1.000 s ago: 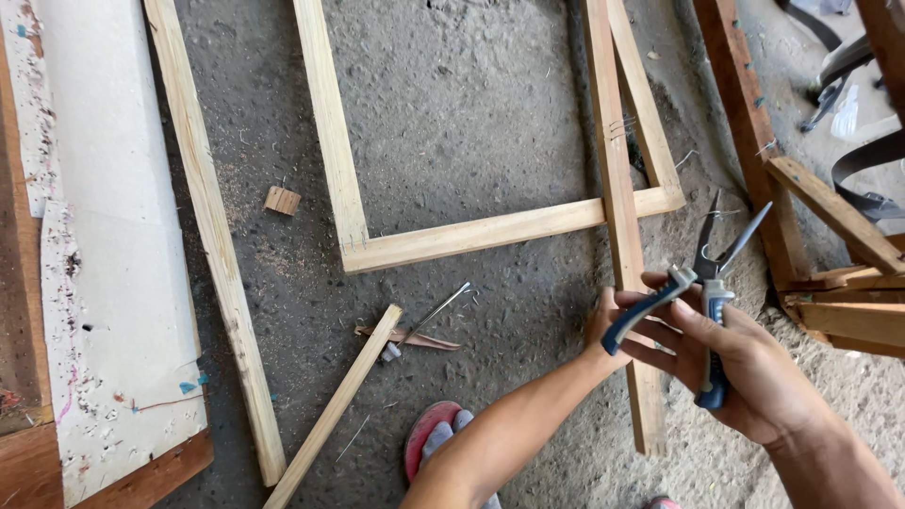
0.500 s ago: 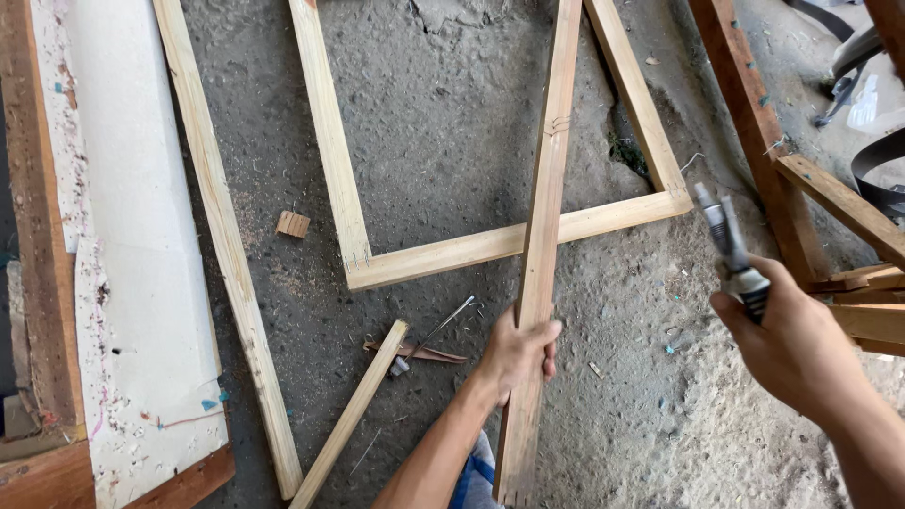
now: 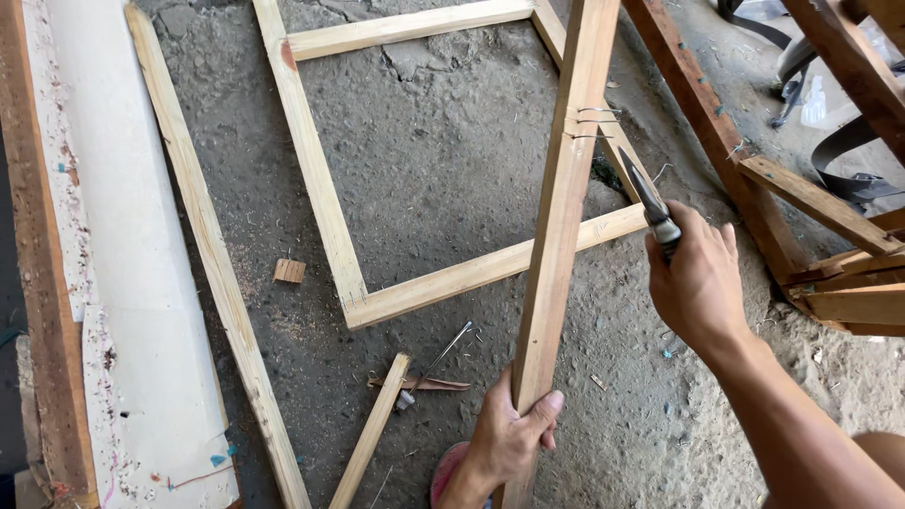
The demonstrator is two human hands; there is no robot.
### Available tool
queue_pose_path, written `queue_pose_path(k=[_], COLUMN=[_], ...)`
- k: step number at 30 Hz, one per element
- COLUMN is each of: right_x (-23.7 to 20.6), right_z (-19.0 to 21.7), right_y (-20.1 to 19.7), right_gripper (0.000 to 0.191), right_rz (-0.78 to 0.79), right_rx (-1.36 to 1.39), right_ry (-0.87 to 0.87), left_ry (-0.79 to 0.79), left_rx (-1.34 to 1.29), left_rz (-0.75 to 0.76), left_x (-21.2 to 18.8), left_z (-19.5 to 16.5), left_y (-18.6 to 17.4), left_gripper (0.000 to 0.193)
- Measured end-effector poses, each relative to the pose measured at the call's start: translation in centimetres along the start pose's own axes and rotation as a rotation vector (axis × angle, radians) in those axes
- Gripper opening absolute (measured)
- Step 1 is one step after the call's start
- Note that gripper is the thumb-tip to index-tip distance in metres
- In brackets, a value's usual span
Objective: The person uses pliers to pull staples out of wooden frame parts lying on the ground, holding each rail steady with the other hand. They flip and reposition the frames and rails between pulls, working through several frame components one at a time.
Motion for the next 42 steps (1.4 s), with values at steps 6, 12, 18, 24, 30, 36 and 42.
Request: queue_pose_path(k=[6,12,18,24,30,36,42], right_x=[0.9,1.2,-1.5,-6.3,-15.9,-13.3,-6.4], right_z=[3.3,3.5,5.5,8.6,13.9,11.2,3.2], right_y=[-0.7,0.3,3.9,5.0,2.9,5.5,5.8], right_gripper=[0.037,0.035,0.041,0.035,0.033,0.040,0.043], right_rz=[-0.121,0.103,0.759,1.374,2.211,1.663,0.819], right_rx=[-0.037,0.182,0.582,1.282,1.821,1.214,0.176], right_ry=[-0.076,0.132,0.105,0.084,0.079,0.088,0.131], left_ry=[0.075,0.081,-0.045,-0.158,-0.261,-0.307,-0.322], left_rx=[0.085,0.140,-0.138,-0.163,-0.893,-0.573,-0.479], left_rz=[-0.020,0.023,0.209,0.265,0.453,0.336,0.136], left_x=[-0.6,-1.0,-2.5,-6.4,-9.6,-7.4,-8.8], left_z=[-1.3,-0.8,0.6,-0.5,-2.0,1.8,4.5], left_y=[0.6,-0.3,-2.0,-6.3,-2.3,-3.7,-5.5], left_gripper=[0.039,0.045,0.048,0.061,0.054,0.061,0.063])
Point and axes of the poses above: each hand's wrist, its own x-axis towards the middle knuckle, its own y-axis out of the palm, z = x × y, the point moved 10 cm from there along x, towards the middle knuckle, and after that the axes turned 10 degrees about y, right-handed, at the moved point
